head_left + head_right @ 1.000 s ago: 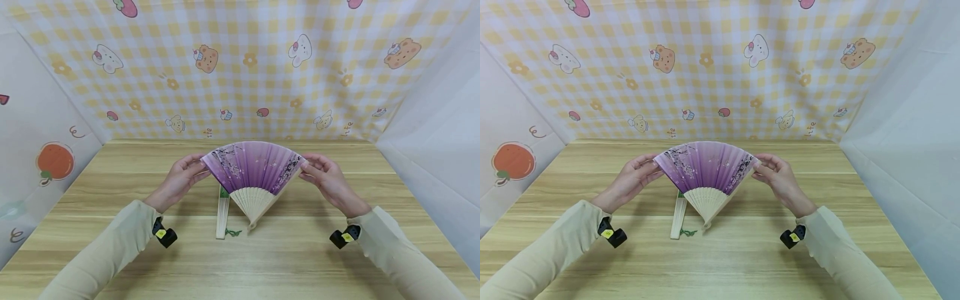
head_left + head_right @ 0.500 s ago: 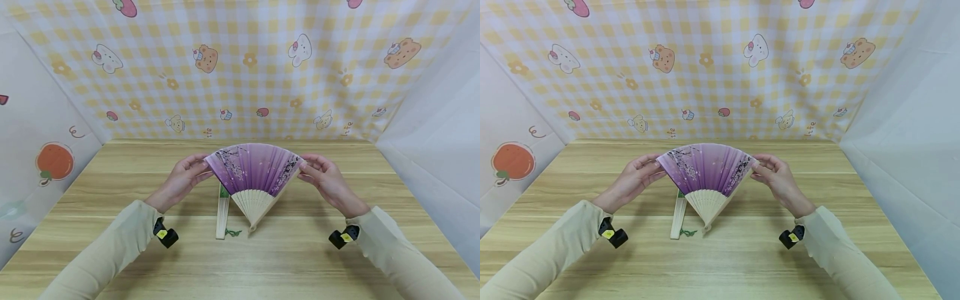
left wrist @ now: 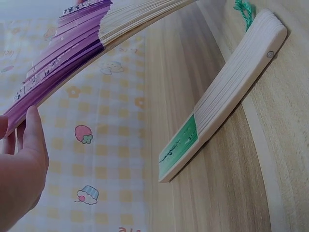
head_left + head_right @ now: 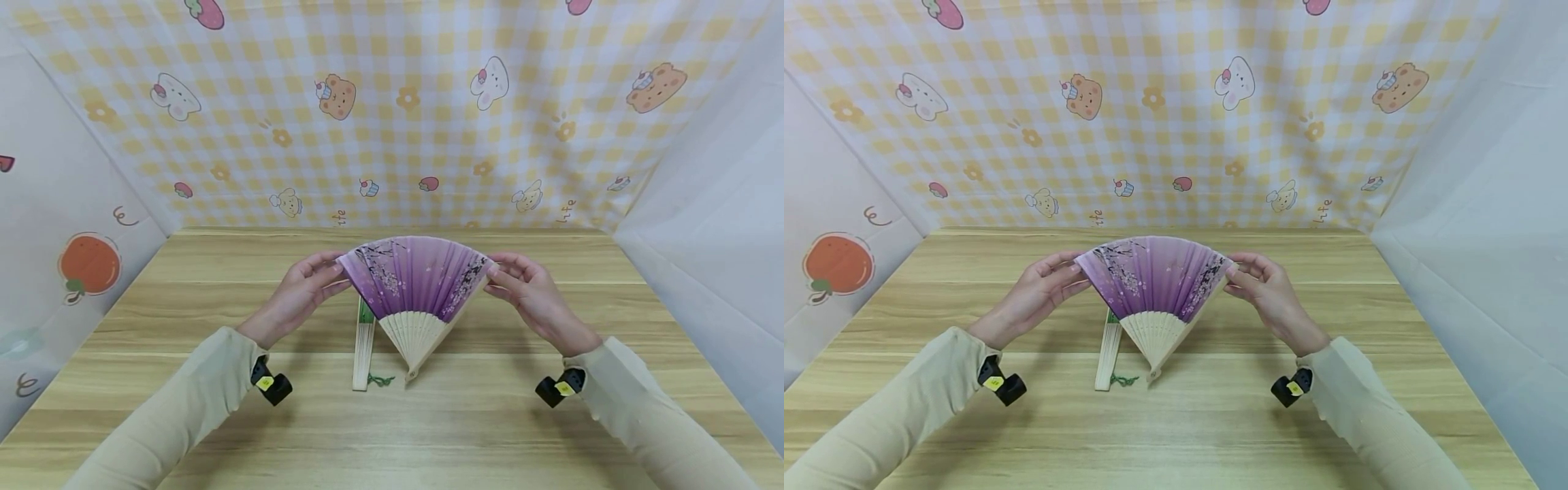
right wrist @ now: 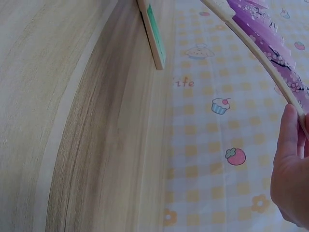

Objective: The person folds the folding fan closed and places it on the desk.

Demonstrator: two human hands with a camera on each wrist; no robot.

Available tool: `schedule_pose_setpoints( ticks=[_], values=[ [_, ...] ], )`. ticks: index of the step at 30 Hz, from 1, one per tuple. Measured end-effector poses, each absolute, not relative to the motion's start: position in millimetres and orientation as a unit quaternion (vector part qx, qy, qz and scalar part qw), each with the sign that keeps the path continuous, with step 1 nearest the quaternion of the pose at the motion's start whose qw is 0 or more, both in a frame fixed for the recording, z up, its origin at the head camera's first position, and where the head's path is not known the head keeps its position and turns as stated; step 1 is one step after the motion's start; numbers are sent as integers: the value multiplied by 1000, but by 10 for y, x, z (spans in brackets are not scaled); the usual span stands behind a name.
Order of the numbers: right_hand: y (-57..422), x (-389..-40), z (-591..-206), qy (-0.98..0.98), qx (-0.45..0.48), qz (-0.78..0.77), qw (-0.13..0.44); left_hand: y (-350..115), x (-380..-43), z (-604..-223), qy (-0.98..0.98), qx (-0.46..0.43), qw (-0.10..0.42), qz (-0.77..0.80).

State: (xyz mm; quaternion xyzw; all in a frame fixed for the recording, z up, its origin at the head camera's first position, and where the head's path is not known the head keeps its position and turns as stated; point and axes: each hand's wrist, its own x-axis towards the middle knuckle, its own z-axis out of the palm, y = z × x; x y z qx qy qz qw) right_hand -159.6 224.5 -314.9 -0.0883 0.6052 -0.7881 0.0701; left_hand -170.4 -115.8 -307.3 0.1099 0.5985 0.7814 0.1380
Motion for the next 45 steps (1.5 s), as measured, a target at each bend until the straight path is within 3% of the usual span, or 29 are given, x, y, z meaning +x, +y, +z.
schedule_pose_setpoints(
  ticks=[45],
  values=[
    [2051, -1609, -3004, 629, -95, -766, 86, -1055, -1683, -3018, 616, 107, 148, 766]
  ],
)
